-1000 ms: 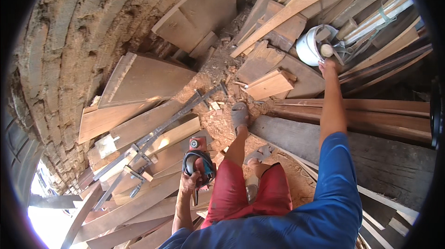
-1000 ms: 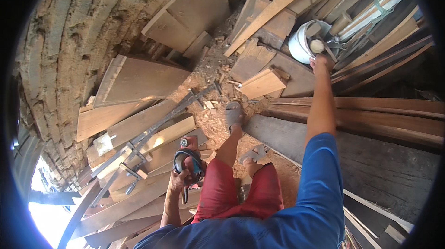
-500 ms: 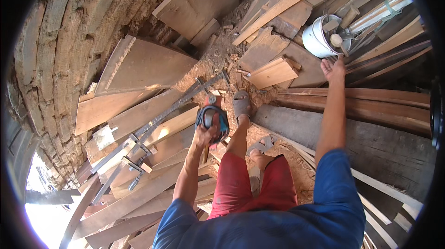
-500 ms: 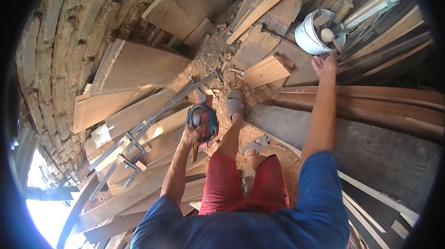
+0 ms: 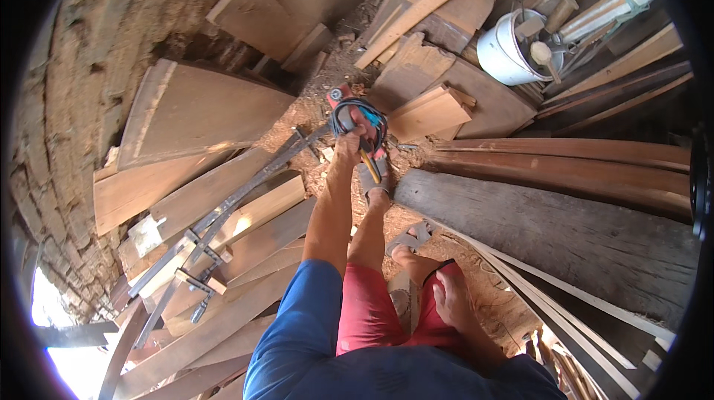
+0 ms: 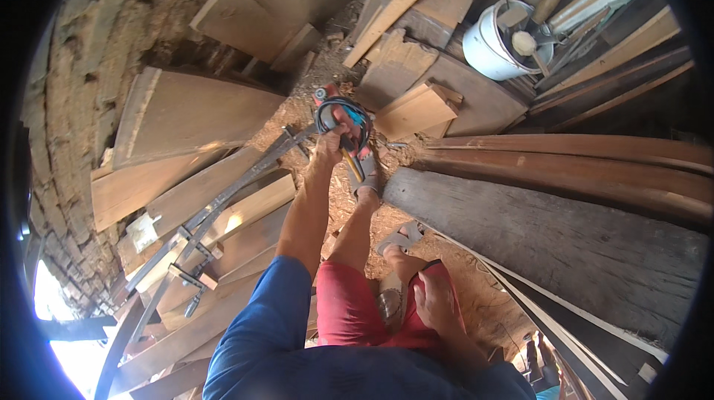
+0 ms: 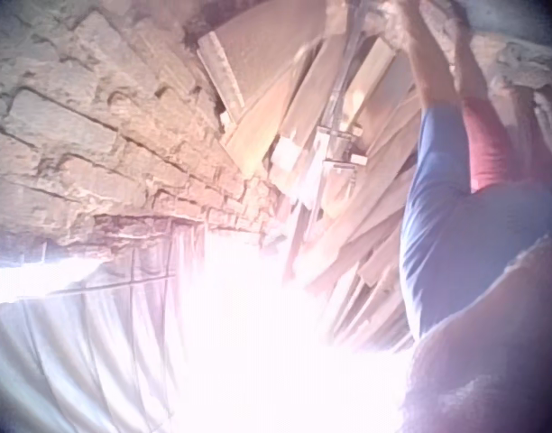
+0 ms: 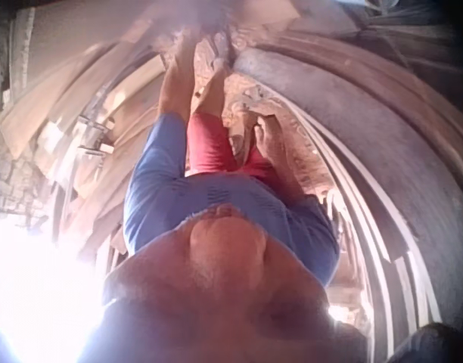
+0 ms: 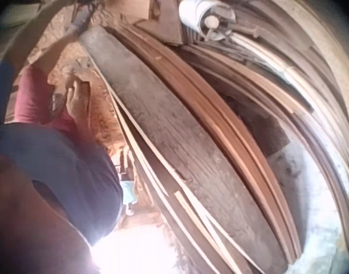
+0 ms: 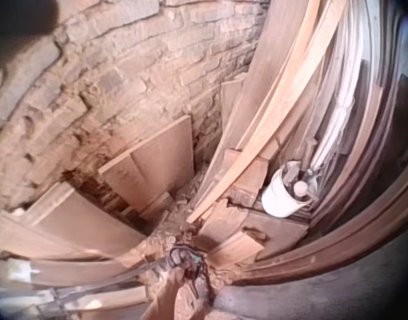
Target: The person selects a small wooden plank and positions it on a workbench. They then use a handheld electric router to shape the edges of the wood, moving the tool along the plank's length to create a groove or profile. The person handles the wood and the power tool with both hands to guide the cutting process.
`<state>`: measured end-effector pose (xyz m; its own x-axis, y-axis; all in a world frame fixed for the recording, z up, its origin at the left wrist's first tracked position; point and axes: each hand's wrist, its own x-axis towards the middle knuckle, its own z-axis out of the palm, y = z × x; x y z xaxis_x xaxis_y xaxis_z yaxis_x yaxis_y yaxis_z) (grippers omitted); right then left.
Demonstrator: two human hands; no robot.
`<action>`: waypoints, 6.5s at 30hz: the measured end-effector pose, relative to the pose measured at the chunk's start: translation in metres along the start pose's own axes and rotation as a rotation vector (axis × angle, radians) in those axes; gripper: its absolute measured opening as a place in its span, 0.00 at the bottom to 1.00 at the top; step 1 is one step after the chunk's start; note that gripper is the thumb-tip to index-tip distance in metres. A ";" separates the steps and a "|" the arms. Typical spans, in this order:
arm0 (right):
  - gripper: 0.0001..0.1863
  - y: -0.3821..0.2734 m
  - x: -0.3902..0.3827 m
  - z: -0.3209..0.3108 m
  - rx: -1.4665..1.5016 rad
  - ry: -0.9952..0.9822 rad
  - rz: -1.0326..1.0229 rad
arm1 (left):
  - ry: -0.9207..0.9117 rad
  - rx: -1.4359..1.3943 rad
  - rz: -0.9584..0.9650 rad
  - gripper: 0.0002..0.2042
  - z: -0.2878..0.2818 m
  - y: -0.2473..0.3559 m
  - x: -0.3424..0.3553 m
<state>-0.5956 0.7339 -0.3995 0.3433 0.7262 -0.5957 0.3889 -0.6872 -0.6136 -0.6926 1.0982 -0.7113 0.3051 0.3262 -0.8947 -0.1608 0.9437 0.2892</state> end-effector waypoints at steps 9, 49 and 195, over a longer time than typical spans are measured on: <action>0.18 0.024 -0.027 0.011 -0.260 0.029 0.095 | 0.193 -0.025 0.024 0.07 -0.021 -0.051 0.090; 0.16 0.225 -0.372 -0.079 0.380 0.431 0.617 | -0.279 1.464 2.239 0.39 0.486 -0.229 -0.577; 0.21 0.097 -0.397 -0.192 -0.363 -0.101 -0.195 | 0.711 1.140 0.095 0.43 -0.141 -0.498 -0.680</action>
<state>-0.5304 0.3836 -0.1232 0.1550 0.8240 -0.5449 0.7203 -0.4718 -0.5085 -0.9524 0.3986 -0.2945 -0.2685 0.6207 -0.7367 0.8163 0.5527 0.1681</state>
